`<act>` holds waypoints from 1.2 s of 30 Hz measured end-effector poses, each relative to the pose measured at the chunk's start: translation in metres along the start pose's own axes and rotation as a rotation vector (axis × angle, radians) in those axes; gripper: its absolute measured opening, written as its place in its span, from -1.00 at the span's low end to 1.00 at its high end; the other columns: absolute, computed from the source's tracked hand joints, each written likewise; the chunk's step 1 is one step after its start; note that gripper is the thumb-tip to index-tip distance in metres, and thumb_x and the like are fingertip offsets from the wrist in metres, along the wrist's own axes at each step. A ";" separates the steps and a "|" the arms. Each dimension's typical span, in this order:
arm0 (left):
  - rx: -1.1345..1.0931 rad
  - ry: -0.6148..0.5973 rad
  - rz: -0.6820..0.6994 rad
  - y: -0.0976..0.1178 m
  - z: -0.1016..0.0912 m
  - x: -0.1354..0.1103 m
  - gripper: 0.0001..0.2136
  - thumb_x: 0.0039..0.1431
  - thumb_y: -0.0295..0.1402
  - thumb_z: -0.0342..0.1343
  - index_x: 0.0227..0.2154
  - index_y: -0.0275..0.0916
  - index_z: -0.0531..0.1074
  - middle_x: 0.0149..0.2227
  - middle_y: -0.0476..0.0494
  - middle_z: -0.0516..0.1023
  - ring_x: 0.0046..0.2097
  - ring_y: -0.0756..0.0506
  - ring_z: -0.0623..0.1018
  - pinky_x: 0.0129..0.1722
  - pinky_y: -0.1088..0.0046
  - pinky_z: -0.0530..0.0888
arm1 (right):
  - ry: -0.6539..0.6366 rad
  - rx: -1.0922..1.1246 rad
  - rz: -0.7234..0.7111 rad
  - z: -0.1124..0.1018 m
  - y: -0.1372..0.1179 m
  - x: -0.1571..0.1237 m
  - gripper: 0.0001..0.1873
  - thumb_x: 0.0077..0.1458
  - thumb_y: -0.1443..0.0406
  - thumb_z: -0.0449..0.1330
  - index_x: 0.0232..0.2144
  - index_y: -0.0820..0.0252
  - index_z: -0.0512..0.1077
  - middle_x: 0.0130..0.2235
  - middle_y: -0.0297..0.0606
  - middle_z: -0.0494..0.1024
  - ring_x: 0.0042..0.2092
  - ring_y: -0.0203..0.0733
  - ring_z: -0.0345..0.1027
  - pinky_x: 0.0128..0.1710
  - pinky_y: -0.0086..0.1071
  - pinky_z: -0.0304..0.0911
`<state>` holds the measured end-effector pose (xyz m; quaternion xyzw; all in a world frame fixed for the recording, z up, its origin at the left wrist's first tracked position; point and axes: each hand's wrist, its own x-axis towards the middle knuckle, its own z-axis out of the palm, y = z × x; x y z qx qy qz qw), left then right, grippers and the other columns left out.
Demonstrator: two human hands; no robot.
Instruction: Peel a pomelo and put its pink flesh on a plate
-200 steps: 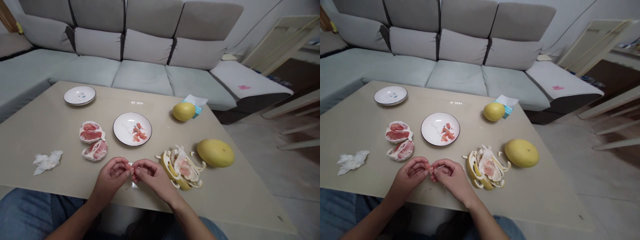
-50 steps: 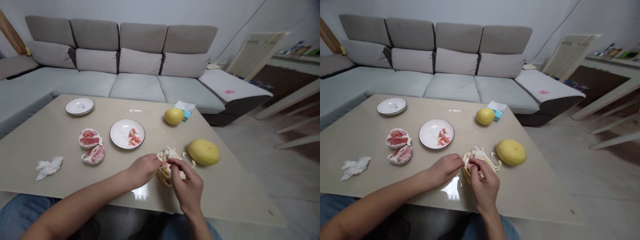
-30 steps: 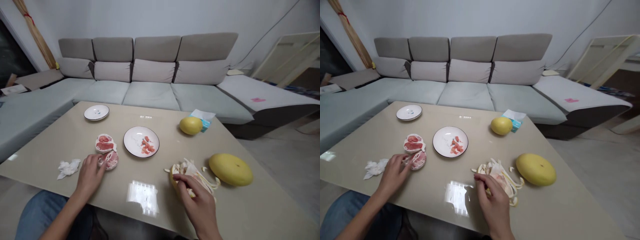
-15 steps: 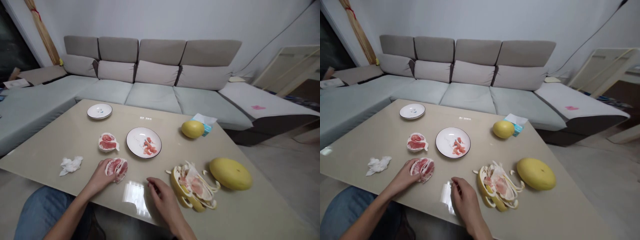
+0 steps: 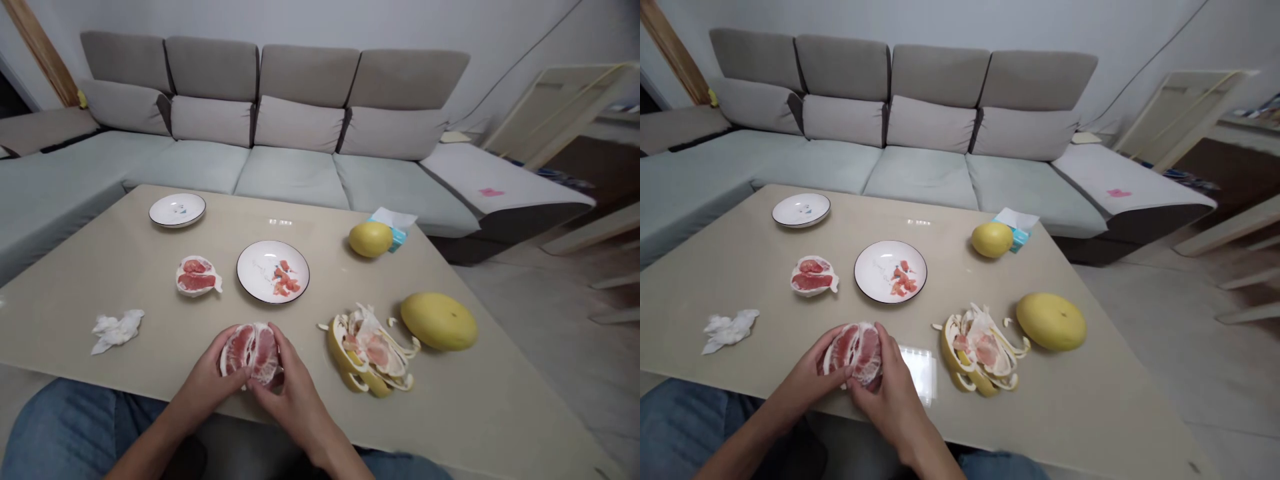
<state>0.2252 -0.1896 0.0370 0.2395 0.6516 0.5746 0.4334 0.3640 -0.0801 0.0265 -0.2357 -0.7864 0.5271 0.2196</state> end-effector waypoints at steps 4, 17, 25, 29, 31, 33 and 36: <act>0.137 0.050 0.076 -0.002 0.003 -0.002 -0.39 -0.02 -0.34 0.24 0.14 -0.20 0.23 0.19 -0.26 0.41 0.18 -0.27 0.45 0.19 0.19 0.38 | 0.023 -0.077 -0.041 0.002 0.006 -0.004 -0.14 0.00 0.35 0.24 0.31 0.06 0.02 0.18 -0.08 0.38 0.11 -0.02 0.38 0.05 -0.18 0.39; 0.044 -0.041 0.010 -0.001 0.017 -0.005 -0.45 0.10 -0.22 0.22 0.13 -0.26 0.24 0.12 -0.29 0.46 0.11 -0.27 0.48 0.15 0.21 0.38 | -0.085 -0.075 0.071 -0.011 -0.002 -0.007 -0.21 0.14 0.30 0.13 0.34 0.22 -0.07 0.32 0.02 0.13 0.33 -0.04 0.05 0.29 -0.09 0.07; -0.048 -0.064 -0.032 0.006 0.012 -0.007 -0.41 0.04 -0.19 0.31 0.12 -0.21 0.30 0.10 -0.24 0.51 0.07 -0.28 0.52 0.02 0.27 0.48 | -0.163 -0.051 0.093 -0.018 -0.002 -0.007 -0.27 0.26 0.20 0.08 0.37 0.16 -0.10 0.36 -0.03 0.10 0.35 -0.03 0.01 0.31 -0.02 0.01; -0.007 -0.046 -0.020 0.006 0.014 -0.007 -0.44 0.04 -0.25 0.29 0.11 -0.24 0.31 0.09 -0.24 0.51 0.06 -0.25 0.52 0.04 0.30 0.46 | -0.192 -0.128 0.005 -0.021 -0.003 -0.007 -0.24 0.26 0.26 0.08 0.38 0.17 -0.16 0.35 0.01 0.11 0.34 -0.03 0.05 0.29 -0.05 0.05; 0.026 -0.037 -0.013 0.008 0.014 -0.007 -0.46 0.03 -0.29 0.28 0.09 -0.24 0.34 0.05 -0.22 0.53 0.03 -0.24 0.53 0.03 0.31 0.46 | -0.197 -0.149 -0.027 -0.022 -0.003 -0.006 -0.22 0.23 0.30 0.09 0.38 0.19 -0.16 0.32 0.03 0.17 0.30 -0.03 0.12 0.26 -0.08 0.12; 0.049 -0.030 -0.008 0.009 0.015 -0.008 -0.47 0.01 -0.33 0.27 0.07 -0.24 0.34 0.00 -0.20 0.56 -0.02 -0.22 0.55 0.00 0.32 0.47 | -0.193 -0.161 -0.054 -0.020 -0.002 -0.005 -0.20 0.18 0.35 0.10 0.37 0.21 -0.16 0.26 0.04 0.25 0.22 -0.03 0.23 0.20 -0.11 0.21; 0.076 -0.037 -0.016 0.010 0.018 -0.009 -0.47 0.00 -0.34 0.24 0.08 -0.26 0.31 -0.11 -0.17 0.57 -0.09 -0.20 0.56 -0.03 0.31 0.48 | -0.178 -0.182 -0.077 -0.015 0.000 -0.004 -0.15 0.08 0.41 0.12 0.35 0.27 -0.13 0.15 0.06 0.35 0.08 -0.04 0.34 0.08 -0.14 0.31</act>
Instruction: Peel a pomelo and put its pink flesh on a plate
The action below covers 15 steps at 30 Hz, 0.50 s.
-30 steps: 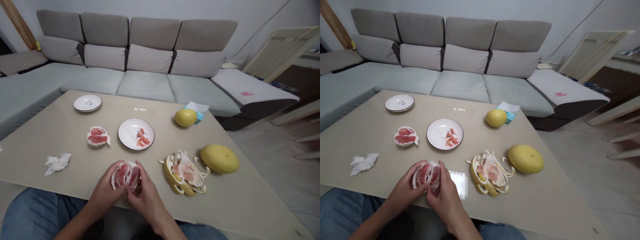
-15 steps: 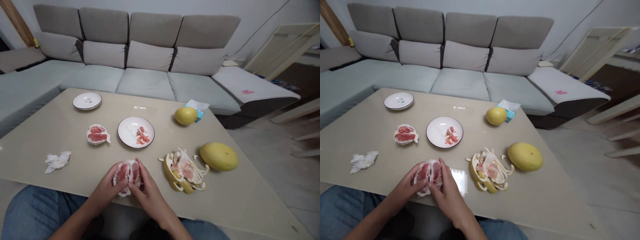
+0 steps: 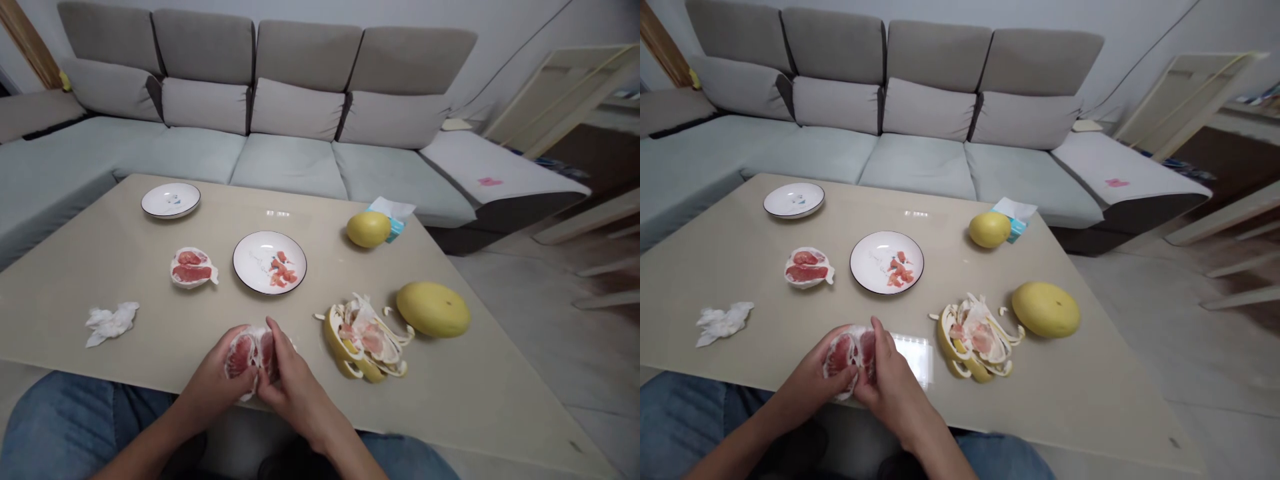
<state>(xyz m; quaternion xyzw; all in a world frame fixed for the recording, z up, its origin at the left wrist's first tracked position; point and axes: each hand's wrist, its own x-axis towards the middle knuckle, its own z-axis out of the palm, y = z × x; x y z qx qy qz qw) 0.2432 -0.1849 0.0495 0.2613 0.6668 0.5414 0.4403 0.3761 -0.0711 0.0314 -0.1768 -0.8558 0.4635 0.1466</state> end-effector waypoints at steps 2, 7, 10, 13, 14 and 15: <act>0.026 -0.014 -0.003 0.001 0.002 -0.001 -0.46 -0.01 -0.34 0.22 0.08 -0.27 0.28 -0.16 -0.15 0.54 -0.13 -0.19 0.55 -0.06 0.30 0.48 | 0.019 -0.014 0.006 0.003 0.001 0.000 -0.12 0.00 0.45 0.13 0.34 0.29 -0.10 0.10 0.05 0.38 0.01 -0.05 0.37 0.00 -0.17 0.36; 0.076 -0.055 -0.001 0.005 0.003 -0.002 -0.50 0.00 -0.37 0.17 0.05 -0.27 0.24 -0.22 -0.11 0.50 -0.24 -0.11 0.51 -0.15 0.34 0.48 | 0.027 -0.026 0.036 0.006 0.000 -0.001 -0.09 -0.08 0.48 0.14 0.32 0.28 -0.08 0.01 -0.01 0.41 -0.15 -0.12 0.40 -0.15 -0.24 0.39; 0.082 -0.076 -0.001 0.007 0.001 -0.001 -0.49 -0.01 -0.39 0.16 0.05 -0.27 0.22 -0.21 -0.11 0.49 -0.24 -0.10 0.50 -0.16 0.36 0.46 | 0.019 -0.027 0.027 0.006 -0.002 -0.001 -0.10 -0.09 0.48 0.14 0.30 0.30 -0.08 -0.02 -0.02 0.42 -0.16 -0.12 0.39 -0.17 -0.25 0.38; 0.095 -0.105 -0.004 0.008 -0.003 -0.001 -0.47 0.00 -0.38 0.17 0.07 -0.26 0.19 -0.19 -0.11 0.47 -0.22 -0.09 0.48 -0.15 0.36 0.45 | 0.028 -0.023 0.008 0.004 -0.004 -0.001 -0.13 -0.08 0.49 0.13 0.28 0.27 -0.06 -0.02 -0.04 0.41 -0.16 -0.13 0.38 -0.17 -0.26 0.37; 0.105 -0.111 -0.004 0.008 -0.004 -0.001 -0.46 -0.01 -0.39 0.17 0.07 -0.26 0.19 -0.19 -0.11 0.47 -0.22 -0.09 0.48 -0.15 0.36 0.44 | 0.028 -0.022 0.005 0.003 -0.005 -0.001 -0.15 -0.07 0.49 0.12 0.27 0.26 -0.05 -0.02 -0.05 0.41 -0.17 -0.13 0.38 -0.16 -0.26 0.37; 0.113 -0.116 -0.004 0.008 -0.005 0.000 -0.46 -0.01 -0.41 0.17 0.07 -0.26 0.19 -0.19 -0.10 0.46 -0.22 -0.08 0.46 -0.16 0.38 0.43 | 0.026 -0.020 0.003 0.002 -0.006 -0.001 -0.17 -0.06 0.49 0.12 0.26 0.24 -0.04 -0.03 -0.07 0.41 -0.17 -0.14 0.38 -0.16 -0.26 0.36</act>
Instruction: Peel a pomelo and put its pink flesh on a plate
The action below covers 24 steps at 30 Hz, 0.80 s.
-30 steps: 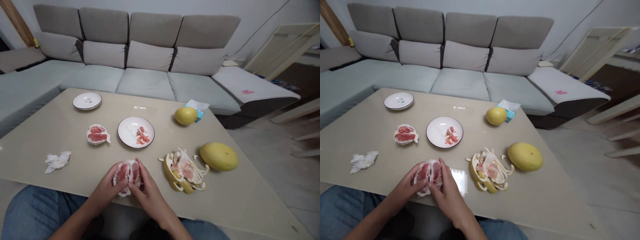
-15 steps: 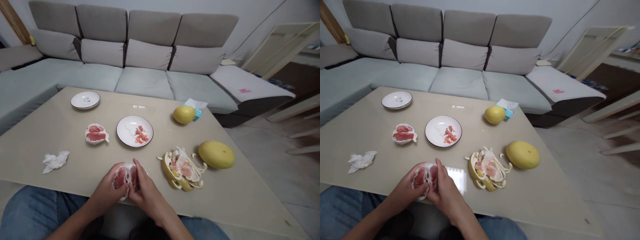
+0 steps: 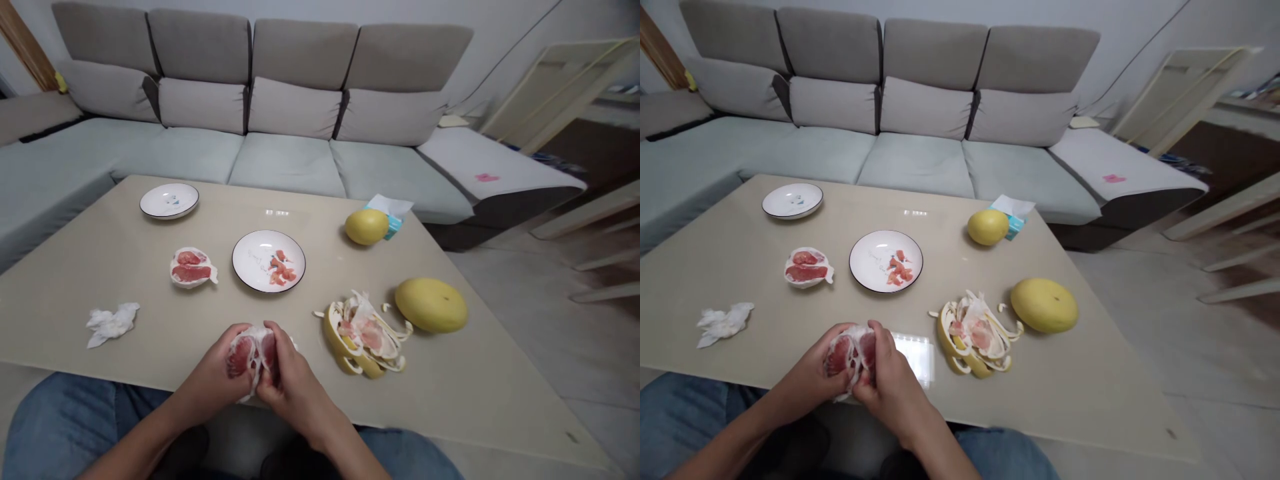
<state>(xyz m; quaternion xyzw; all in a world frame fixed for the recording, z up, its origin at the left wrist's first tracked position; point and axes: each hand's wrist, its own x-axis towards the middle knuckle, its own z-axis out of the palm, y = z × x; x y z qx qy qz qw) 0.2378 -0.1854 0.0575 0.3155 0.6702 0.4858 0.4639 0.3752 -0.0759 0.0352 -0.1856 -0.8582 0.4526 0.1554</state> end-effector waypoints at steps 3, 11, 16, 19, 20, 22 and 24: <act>-0.011 -0.038 -0.006 0.003 -0.003 0.001 -0.45 -0.05 -0.46 0.15 0.07 -0.25 0.19 -0.23 -0.05 0.46 -0.28 -0.04 0.43 -0.23 0.44 0.41 | -0.023 0.010 -0.003 -0.006 -0.002 -0.001 -0.23 -0.04 0.48 0.11 0.23 0.22 0.00 -0.05 -0.10 0.42 -0.18 -0.15 0.38 -0.15 -0.26 0.35; -0.155 -0.108 -0.031 0.010 -0.004 0.007 -0.51 -0.04 -0.44 0.20 0.01 -0.23 0.28 -0.24 -0.03 0.51 -0.25 -0.05 0.49 -0.22 0.44 0.43 | -0.003 0.043 0.006 -0.016 -0.001 0.001 -0.23 0.02 0.46 0.10 0.27 0.18 0.00 0.04 -0.09 0.43 -0.05 -0.13 0.40 -0.01 -0.24 0.34; -0.297 -0.027 -0.046 0.007 0.005 0.014 -0.35 -0.04 -0.32 0.34 0.12 -0.20 0.20 -0.07 -0.14 0.55 -0.07 -0.16 0.54 -0.04 0.33 0.44 | 0.127 0.033 0.014 -0.006 0.002 0.002 -0.13 0.05 0.43 0.12 0.35 0.19 -0.12 0.25 0.00 0.21 0.25 -0.04 0.15 0.23 -0.13 0.16; -0.368 -0.001 -0.027 0.007 0.009 0.017 -0.40 -0.04 -0.29 0.36 0.06 -0.23 0.26 -0.06 -0.18 0.56 -0.04 -0.19 0.55 -0.03 0.32 0.45 | 0.216 0.067 0.021 0.005 0.004 0.000 -0.24 0.19 0.35 0.09 0.35 0.18 -0.13 0.27 0.00 0.18 0.29 -0.07 0.10 0.26 -0.14 0.12; -0.389 0.011 -0.026 0.007 0.009 0.018 -0.44 -0.01 -0.28 0.34 0.04 -0.24 0.28 -0.06 -0.19 0.56 -0.04 -0.19 0.55 -0.03 0.32 0.46 | 0.239 0.078 0.037 0.009 0.005 -0.001 -0.28 0.23 0.33 0.05 0.35 0.18 -0.13 0.26 0.00 0.18 0.29 -0.08 0.10 0.26 -0.15 0.13; -0.422 0.036 -0.031 0.006 0.010 0.018 -0.49 0.03 -0.27 0.31 0.02 -0.25 0.30 -0.06 -0.19 0.57 -0.05 -0.19 0.56 -0.04 0.32 0.46 | 0.264 0.080 0.074 0.015 0.007 0.000 -0.33 0.27 0.32 0.01 0.35 0.18 -0.12 0.25 0.01 0.21 0.28 -0.09 0.13 0.24 -0.16 0.17; -0.440 0.061 -0.031 0.004 0.010 0.019 -0.51 0.04 -0.28 0.30 0.02 -0.24 0.30 -0.10 -0.17 0.58 -0.09 -0.18 0.58 -0.07 0.32 0.47 | 0.255 0.055 0.074 0.016 0.009 0.002 -0.33 0.23 0.35 0.03 0.34 0.21 -0.07 0.22 0.02 0.27 0.24 -0.07 0.20 0.20 -0.15 0.22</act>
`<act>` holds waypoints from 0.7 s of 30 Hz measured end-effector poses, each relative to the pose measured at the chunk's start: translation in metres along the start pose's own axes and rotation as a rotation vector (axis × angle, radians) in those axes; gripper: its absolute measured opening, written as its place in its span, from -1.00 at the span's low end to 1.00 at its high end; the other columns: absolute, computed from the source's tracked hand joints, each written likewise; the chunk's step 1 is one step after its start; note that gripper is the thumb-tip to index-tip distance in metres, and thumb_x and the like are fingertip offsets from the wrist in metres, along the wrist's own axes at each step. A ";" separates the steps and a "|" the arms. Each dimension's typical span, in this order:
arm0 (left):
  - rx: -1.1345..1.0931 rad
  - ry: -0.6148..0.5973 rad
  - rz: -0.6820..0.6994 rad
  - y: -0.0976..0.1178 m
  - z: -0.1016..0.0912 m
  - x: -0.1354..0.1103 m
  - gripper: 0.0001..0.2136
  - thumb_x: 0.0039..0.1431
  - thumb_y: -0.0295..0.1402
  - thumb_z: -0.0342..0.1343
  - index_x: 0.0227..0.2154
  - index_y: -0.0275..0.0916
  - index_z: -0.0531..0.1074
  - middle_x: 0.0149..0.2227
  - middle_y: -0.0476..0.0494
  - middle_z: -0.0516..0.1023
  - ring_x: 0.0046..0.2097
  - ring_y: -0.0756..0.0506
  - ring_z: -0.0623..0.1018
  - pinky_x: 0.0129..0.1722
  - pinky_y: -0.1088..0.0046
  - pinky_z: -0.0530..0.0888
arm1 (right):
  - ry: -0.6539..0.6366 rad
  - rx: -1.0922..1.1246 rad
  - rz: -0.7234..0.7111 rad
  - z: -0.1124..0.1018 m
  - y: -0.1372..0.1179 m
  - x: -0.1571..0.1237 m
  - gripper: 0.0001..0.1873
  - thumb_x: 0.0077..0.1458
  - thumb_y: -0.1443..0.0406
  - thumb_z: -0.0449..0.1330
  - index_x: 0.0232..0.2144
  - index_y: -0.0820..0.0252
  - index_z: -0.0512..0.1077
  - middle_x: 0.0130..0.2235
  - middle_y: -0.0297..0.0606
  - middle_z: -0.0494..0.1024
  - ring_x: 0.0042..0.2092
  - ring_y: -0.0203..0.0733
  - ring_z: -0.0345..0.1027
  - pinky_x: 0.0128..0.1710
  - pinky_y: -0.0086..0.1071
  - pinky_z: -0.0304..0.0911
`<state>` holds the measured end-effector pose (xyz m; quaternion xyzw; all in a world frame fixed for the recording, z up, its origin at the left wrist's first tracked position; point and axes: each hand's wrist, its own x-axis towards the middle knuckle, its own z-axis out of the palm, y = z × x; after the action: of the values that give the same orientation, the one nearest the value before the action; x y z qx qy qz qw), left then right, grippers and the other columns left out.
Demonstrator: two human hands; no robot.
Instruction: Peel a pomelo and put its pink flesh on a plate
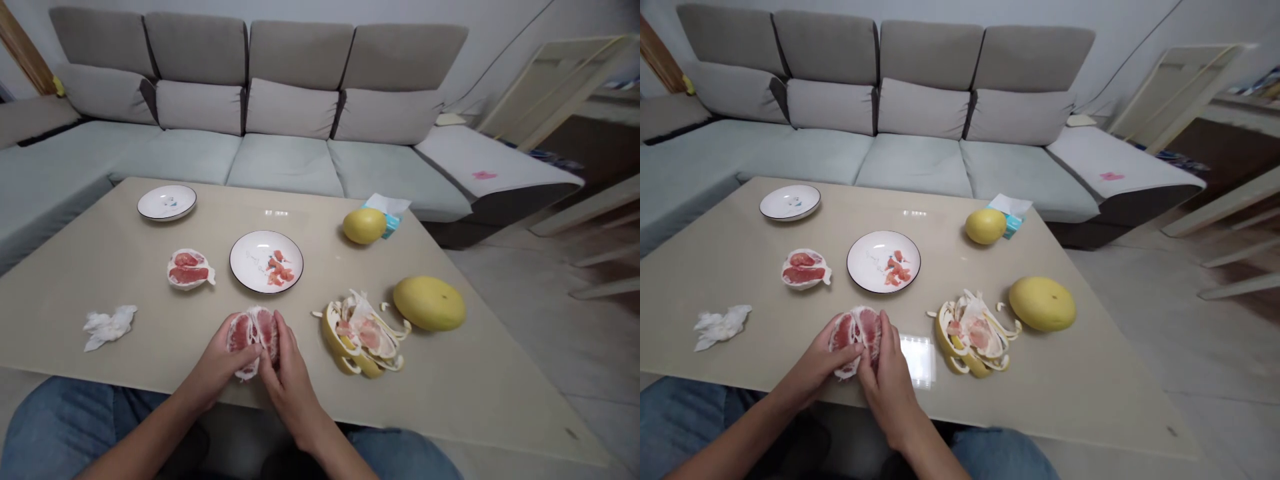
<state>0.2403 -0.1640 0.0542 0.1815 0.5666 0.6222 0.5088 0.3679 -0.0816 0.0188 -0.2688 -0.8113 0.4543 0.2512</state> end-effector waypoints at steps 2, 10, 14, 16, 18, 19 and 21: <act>0.005 0.008 0.005 -0.003 -0.001 0.001 -0.51 0.03 -0.28 0.31 0.01 -0.24 0.31 -0.15 -0.15 0.60 -0.14 -0.17 0.59 -0.10 0.33 0.48 | -0.033 -0.021 -0.046 -0.003 0.002 0.005 -0.31 0.14 0.38 0.08 0.30 0.25 0.02 0.17 0.03 0.35 0.17 -0.04 0.30 0.15 -0.14 0.27; 0.112 -0.049 -0.024 -0.014 -0.002 -0.002 -0.52 -0.01 -0.24 0.34 -0.05 -0.24 0.33 -0.32 -0.04 0.55 -0.32 -0.06 0.54 -0.32 0.47 0.46 | -0.115 -0.032 0.000 -0.021 -0.007 0.011 -0.33 -0.12 0.50 0.15 0.11 0.17 0.24 -0.05 -0.15 0.48 -0.06 -0.10 0.40 -0.04 -0.25 0.35; 0.160 -0.096 -0.056 -0.013 -0.008 -0.002 -0.51 0.00 -0.22 0.33 -0.03 -0.21 0.31 -0.38 0.03 0.50 -0.44 0.01 0.46 -0.45 0.53 0.40 | -0.091 -0.013 -0.015 -0.015 -0.006 0.006 -0.39 -0.12 0.50 0.14 0.05 0.16 0.27 -0.11 -0.20 0.48 -0.12 -0.14 0.39 -0.10 -0.30 0.34; 0.192 -0.133 -0.053 -0.009 -0.011 0.000 -0.51 -0.02 -0.24 0.34 -0.04 -0.22 0.33 -0.36 0.02 0.51 -0.41 0.00 0.48 -0.40 0.52 0.42 | -0.041 -0.004 -0.020 -0.009 -0.004 0.004 -0.42 -0.09 0.49 0.13 0.04 0.14 0.27 -0.13 -0.23 0.48 -0.15 -0.16 0.38 -0.12 -0.32 0.33; 0.213 -0.149 -0.038 -0.004 -0.013 0.003 -0.49 -0.04 -0.25 0.35 -0.04 -0.25 0.34 -0.30 -0.04 0.54 -0.32 -0.04 0.52 -0.30 0.47 0.45 | 0.008 -0.005 -0.024 -0.003 -0.002 0.002 -0.44 -0.04 0.47 0.13 0.05 0.14 0.26 -0.13 -0.22 0.48 -0.15 -0.15 0.37 -0.12 -0.31 0.32; 0.217 -0.142 -0.035 -0.002 -0.013 0.004 -0.47 -0.06 -0.25 0.36 -0.03 -0.25 0.33 -0.27 -0.06 0.55 -0.28 -0.07 0.53 -0.27 0.45 0.46 | 0.020 -0.009 -0.026 -0.001 -0.002 0.001 -0.45 -0.02 0.46 0.12 0.07 0.15 0.25 -0.12 -0.21 0.47 -0.14 -0.14 0.37 -0.12 -0.30 0.32; 0.226 -0.102 -0.032 -0.001 -0.012 0.006 -0.43 -0.07 -0.25 0.37 0.01 -0.23 0.30 -0.26 -0.06 0.54 -0.28 -0.07 0.54 -0.27 0.44 0.46 | 0.020 -0.015 -0.024 0.002 -0.002 0.000 -0.44 -0.01 0.46 0.11 0.09 0.16 0.24 -0.10 -0.18 0.46 -0.13 -0.12 0.36 -0.11 -0.27 0.31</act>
<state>0.2287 -0.1658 0.0474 0.2600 0.6095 0.5360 0.5231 0.3663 -0.0841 0.0195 -0.2656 -0.8152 0.4425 0.2628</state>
